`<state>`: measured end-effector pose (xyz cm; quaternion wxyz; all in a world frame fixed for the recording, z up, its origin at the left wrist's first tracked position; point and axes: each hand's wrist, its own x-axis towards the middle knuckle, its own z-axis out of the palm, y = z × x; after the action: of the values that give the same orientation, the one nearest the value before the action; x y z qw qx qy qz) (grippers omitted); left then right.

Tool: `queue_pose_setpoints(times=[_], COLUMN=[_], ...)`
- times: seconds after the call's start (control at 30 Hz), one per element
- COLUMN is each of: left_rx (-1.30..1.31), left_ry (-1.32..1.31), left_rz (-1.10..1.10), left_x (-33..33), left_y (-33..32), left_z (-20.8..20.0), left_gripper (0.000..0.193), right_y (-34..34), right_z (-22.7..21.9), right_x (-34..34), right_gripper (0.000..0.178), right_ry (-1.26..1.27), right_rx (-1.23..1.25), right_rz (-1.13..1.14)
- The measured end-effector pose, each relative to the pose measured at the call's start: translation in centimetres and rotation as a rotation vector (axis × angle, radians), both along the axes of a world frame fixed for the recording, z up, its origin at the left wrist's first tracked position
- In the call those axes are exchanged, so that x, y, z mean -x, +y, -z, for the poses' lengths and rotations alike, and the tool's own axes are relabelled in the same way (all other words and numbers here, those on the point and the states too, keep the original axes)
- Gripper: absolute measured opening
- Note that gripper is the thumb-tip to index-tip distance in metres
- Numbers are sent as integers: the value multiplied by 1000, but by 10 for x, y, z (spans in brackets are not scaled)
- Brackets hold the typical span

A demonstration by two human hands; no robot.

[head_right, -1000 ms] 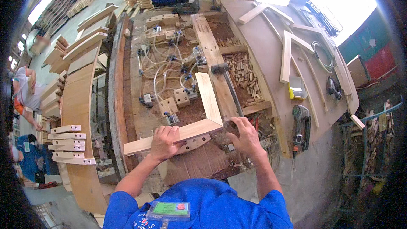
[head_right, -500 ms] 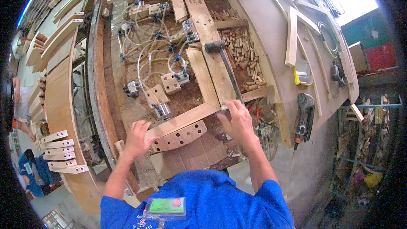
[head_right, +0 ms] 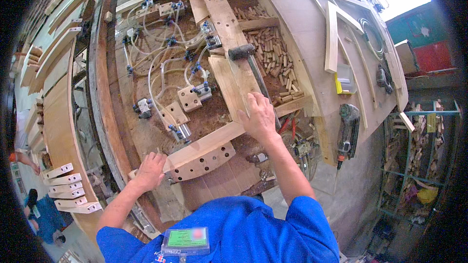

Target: The person assembles wooden furniture components by inserting dowels into pre-drilled holes and using a pneumatic nail gun to fasten pieces together. The person repeatedly picks up wooden parts, aligns them, inserts dowels, and nails them in place on a workbench.

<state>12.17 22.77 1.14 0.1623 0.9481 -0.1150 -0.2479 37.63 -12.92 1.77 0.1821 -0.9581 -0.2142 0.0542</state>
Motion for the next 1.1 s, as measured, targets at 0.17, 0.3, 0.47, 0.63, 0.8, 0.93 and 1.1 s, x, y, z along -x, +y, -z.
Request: queue_pose_setpoints(times=[0.17,0.3,0.47,0.63,0.8,0.93,1.1], left_rx=[-2,-38,36,-50,34,122,118], left_ry=[-56,-54,-141,-538,-520,-551,-563], left_rz=[17,11,-173,-662,-703,-817,-861], left_x=[-1,3,-27,-89,-102,-107,-112], left_y=[0,-1,18,51,68,65,56], left_z=[0,-2,-10,0,29,37,33], left_gripper=[63,58,50,38,28,23,21], right_y=[30,47,51,51,53,53,48], right_z=[35,42,44,45,44,43,39], right_x=[-7,-7,-10,-9,-10,-10,-6], right_gripper=[93,99,101,102,99,100,98], right_ry=[-90,-90,-97,-140,-147,-126,-97], right_rx=[198,264,272,278,273,273,276], right_rz=[64,122,130,127,100,105,125])
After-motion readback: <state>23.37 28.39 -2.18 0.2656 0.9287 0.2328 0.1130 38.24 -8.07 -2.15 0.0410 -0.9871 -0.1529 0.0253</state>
